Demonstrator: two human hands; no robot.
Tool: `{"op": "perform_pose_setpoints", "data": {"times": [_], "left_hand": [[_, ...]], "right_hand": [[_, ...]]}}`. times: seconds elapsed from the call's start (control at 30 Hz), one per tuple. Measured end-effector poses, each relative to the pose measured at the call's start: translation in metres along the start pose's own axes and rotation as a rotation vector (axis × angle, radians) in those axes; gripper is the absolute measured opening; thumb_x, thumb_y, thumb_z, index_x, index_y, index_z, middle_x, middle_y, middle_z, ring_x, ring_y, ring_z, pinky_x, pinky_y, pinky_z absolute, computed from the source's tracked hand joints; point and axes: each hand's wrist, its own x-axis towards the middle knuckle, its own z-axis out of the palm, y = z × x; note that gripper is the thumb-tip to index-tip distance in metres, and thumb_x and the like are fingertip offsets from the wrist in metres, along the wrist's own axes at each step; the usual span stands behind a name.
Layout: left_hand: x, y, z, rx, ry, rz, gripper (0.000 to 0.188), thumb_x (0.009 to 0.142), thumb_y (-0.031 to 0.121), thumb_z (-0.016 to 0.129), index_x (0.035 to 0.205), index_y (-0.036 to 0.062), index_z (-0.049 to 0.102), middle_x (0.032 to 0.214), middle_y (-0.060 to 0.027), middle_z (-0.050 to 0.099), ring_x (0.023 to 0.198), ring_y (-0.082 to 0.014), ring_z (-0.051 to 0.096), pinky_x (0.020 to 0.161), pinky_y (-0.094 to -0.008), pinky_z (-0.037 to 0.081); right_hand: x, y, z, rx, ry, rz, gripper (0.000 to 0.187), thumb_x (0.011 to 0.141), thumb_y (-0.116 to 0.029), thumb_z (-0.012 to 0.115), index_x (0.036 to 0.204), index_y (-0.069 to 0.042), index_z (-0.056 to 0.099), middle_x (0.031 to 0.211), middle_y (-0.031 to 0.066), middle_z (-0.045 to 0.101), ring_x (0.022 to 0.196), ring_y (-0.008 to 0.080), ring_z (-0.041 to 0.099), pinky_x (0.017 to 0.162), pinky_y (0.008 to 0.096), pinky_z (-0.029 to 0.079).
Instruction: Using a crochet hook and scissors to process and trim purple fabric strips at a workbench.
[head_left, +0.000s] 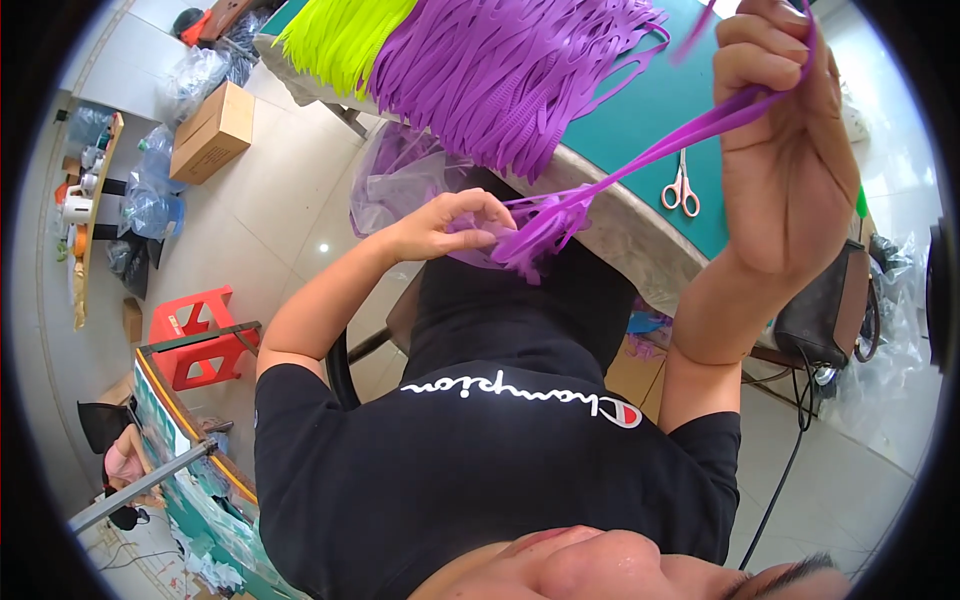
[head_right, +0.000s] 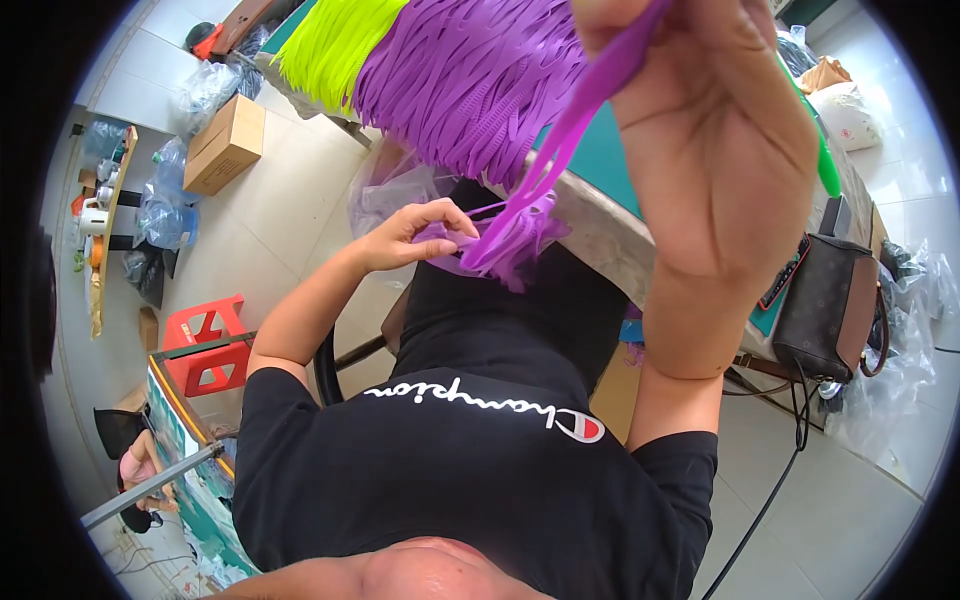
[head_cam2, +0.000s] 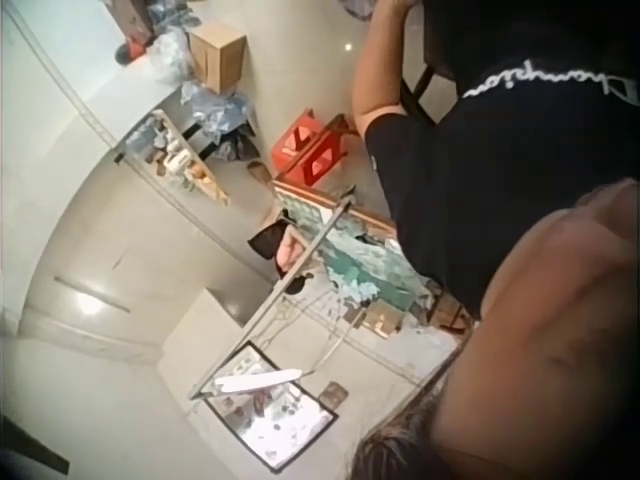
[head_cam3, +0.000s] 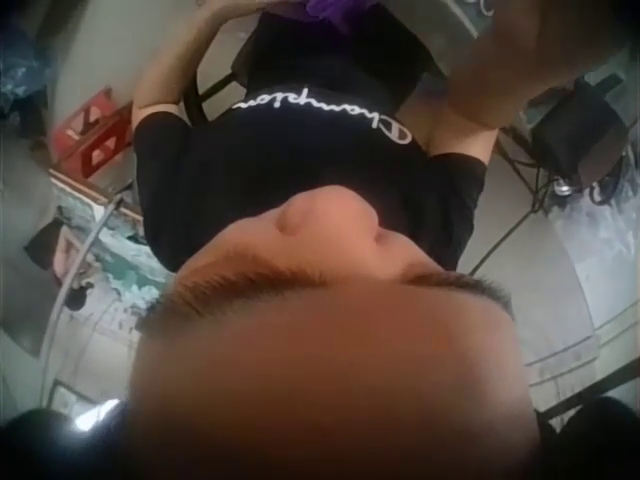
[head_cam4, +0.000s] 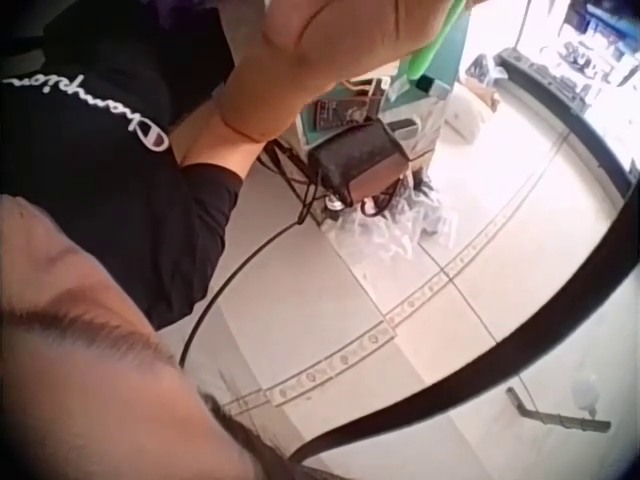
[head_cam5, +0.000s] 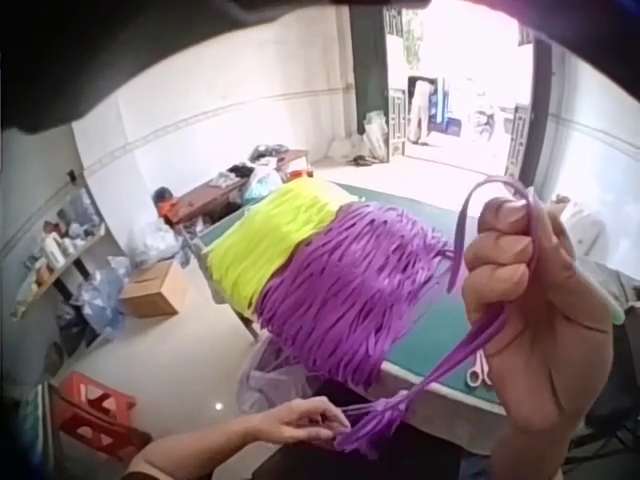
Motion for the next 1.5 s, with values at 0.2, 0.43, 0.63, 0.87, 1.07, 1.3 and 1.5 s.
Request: {"op": "perform_pose_setpoints", "data": {"times": [0.2,0.43,0.63,0.87,1.07,1.3,1.5], "left_hand": [[0.001,-0.008,0.008,0.074,0.240,0.169,0.007,0.075,-0.002,0.072,0.078,-0.0006,0.066,0.079,-0.0042,0.063,0.079,-0.0155,0.056,0.072,-0.0287,0.044],[-0.031,-0.035,-0.027,-0.106,0.406,0.142,0.008,0.075,0.000,0.074,0.082,0.0003,0.069,0.082,-0.0062,0.065,0.079,-0.0129,0.058,0.073,-0.0258,0.044],[-0.049,-0.029,-0.031,-0.107,0.439,0.069,0.012,0.074,0.004,0.077,0.083,-0.0002,0.070,0.082,-0.0055,0.065,0.078,-0.0113,0.057,0.072,-0.0253,0.043],[-0.077,-0.037,-0.046,-0.103,0.515,-0.055,0.011,0.073,0.003,0.076,0.081,0.0005,0.068,0.079,-0.0040,0.062,0.074,-0.0109,0.052,0.066,-0.0244,0.040],[-0.076,-0.019,-0.039,0.071,0.588,0.027,0.007,0.078,0.005,0.072,0.077,0.0014,0.067,0.085,-0.0038,0.063,0.080,-0.0140,0.056,0.077,-0.0270,0.041],[-0.069,0.027,-0.039,-0.286,0.606,0.268,0.016,0.098,0.020,0.047,0.097,0.0049,0.040,0.093,-0.0172,0.065,0.091,-0.0216,0.062,0.090,-0.0329,0.043],[-0.084,0.095,-0.030,-0.129,0.466,0.377,0.017,0.102,0.024,0.035,0.098,0.0074,0.032,0.090,-0.0260,0.064,0.080,-0.0314,0.068,0.069,-0.0383,0.059]], "right_hand": [[0.006,-0.028,-0.005,0.296,-0.181,0.122,0.012,0.088,0.011,0.044,0.097,0.003,0.041,0.097,0.0100,0.039,0.086,0.0176,0.043,0.077,0.0299,0.043],[0.000,-0.064,-0.020,0.287,-0.144,0.035,0.013,0.088,0.013,0.041,0.096,0.004,0.037,0.096,0.0112,0.033,0.085,0.0195,0.039,0.078,0.0319,0.041],[0.002,-0.081,-0.026,0.219,-0.115,-0.007,0.012,0.089,0.012,0.041,0.096,0.004,0.037,0.096,0.0116,0.034,0.084,0.0198,0.038,0.077,0.0324,0.041],[0.008,-0.099,-0.034,0.145,-0.095,-0.048,0.013,0.089,0.012,0.041,0.098,0.003,0.036,0.095,0.0116,0.035,0.083,0.0193,0.039,0.075,0.0324,0.041],[-0.005,-0.046,-0.014,0.187,-0.140,0.033,0.018,0.089,0.012,0.042,0.104,0.005,0.036,0.097,0.0113,0.035,0.085,0.0193,0.040,0.080,0.0322,0.041],[0.003,-0.018,-0.043,-0.293,-0.111,-0.018,0.009,0.097,-0.003,0.045,0.092,-0.001,0.052,0.111,0.0172,0.053,0.103,0.0239,0.054,0.096,0.0344,0.042],[-0.003,0.023,-0.094,-1.220,0.100,-0.183,0.017,0.090,-0.006,0.059,0.079,-0.002,0.046,0.082,0.0072,0.059,0.074,0.0228,0.058,0.069,0.0377,0.048]]}}
